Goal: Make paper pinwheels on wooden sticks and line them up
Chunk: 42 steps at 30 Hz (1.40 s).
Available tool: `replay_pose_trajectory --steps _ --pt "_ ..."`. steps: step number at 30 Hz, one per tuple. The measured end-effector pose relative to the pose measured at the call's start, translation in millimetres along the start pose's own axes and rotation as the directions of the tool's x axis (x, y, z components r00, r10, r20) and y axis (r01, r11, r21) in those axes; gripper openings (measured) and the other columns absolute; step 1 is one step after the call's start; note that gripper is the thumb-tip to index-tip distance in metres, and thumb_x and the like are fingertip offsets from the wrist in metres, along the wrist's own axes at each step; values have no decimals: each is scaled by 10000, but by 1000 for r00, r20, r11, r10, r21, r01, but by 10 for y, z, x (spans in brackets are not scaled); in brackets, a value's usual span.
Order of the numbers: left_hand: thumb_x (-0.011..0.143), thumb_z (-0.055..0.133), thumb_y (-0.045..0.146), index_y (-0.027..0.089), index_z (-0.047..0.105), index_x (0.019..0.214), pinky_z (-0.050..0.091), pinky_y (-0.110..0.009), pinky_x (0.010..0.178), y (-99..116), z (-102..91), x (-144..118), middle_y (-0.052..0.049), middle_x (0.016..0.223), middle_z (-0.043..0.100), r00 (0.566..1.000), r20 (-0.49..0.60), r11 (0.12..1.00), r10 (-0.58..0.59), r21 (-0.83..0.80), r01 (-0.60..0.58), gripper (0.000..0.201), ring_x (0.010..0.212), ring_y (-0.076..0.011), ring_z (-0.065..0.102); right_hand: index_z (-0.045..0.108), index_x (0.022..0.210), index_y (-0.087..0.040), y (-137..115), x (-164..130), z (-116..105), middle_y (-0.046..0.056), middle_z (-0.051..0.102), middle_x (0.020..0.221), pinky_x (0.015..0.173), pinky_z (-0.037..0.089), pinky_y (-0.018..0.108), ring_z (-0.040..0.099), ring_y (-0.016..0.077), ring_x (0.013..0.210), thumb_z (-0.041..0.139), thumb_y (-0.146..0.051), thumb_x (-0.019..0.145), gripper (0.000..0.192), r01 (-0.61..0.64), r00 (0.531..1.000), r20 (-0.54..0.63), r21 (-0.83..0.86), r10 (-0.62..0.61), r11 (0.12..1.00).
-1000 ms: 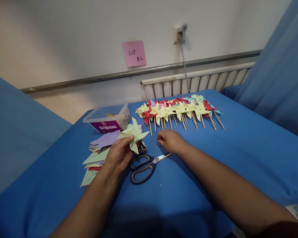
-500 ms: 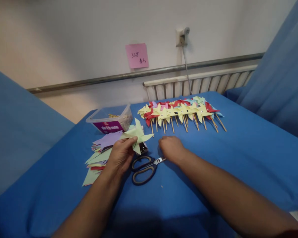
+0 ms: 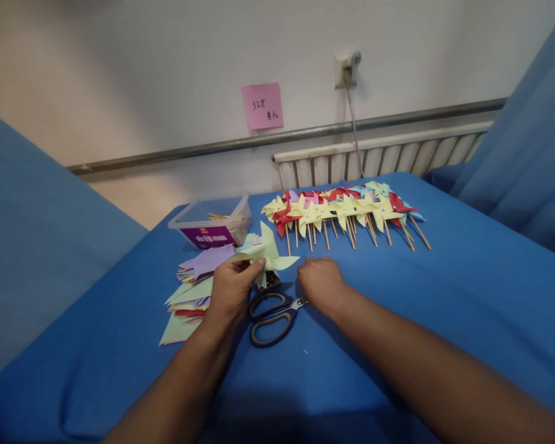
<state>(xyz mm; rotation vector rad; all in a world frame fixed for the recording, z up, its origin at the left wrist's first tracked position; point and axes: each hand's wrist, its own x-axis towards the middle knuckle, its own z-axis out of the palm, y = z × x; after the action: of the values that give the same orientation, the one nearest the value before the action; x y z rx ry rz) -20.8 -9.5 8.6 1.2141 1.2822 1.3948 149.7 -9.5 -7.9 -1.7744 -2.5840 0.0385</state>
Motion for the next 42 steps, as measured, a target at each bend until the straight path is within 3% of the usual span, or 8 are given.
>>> replay_pose_trajectory --steps 19,25,42 --pt "606 794 321 136 727 829 485 -273 656 -5 2 -5 -48 761 710 1000 -2 1000 14 -14 -14 297 687 -176 633 659 982 -144 28 12 14 132 693 947 668 424 299 679 249 833 466 -58 841 254 -16 1000 11 45 16 999" --pt "600 799 315 138 734 847 491 -281 668 -16 -3 -5 -58 784 720 1000 10 999 3 -35 -3 310 705 -187 644 655 956 -162 81 35 83 124 698 950 651 426 304 675 255 829 445 -164 906 216 -33 999 -15 51 33 998" --pt "597 804 329 143 741 870 487 -273 677 -75 -25 14 -65 822 730 999 -5 999 -38 -29 38 336 734 -191 655 677 921 -200 203 86 147 93 716 961 681 402 280 658 216 863 513 -271 867 187 -84 996 21 202 82 976"
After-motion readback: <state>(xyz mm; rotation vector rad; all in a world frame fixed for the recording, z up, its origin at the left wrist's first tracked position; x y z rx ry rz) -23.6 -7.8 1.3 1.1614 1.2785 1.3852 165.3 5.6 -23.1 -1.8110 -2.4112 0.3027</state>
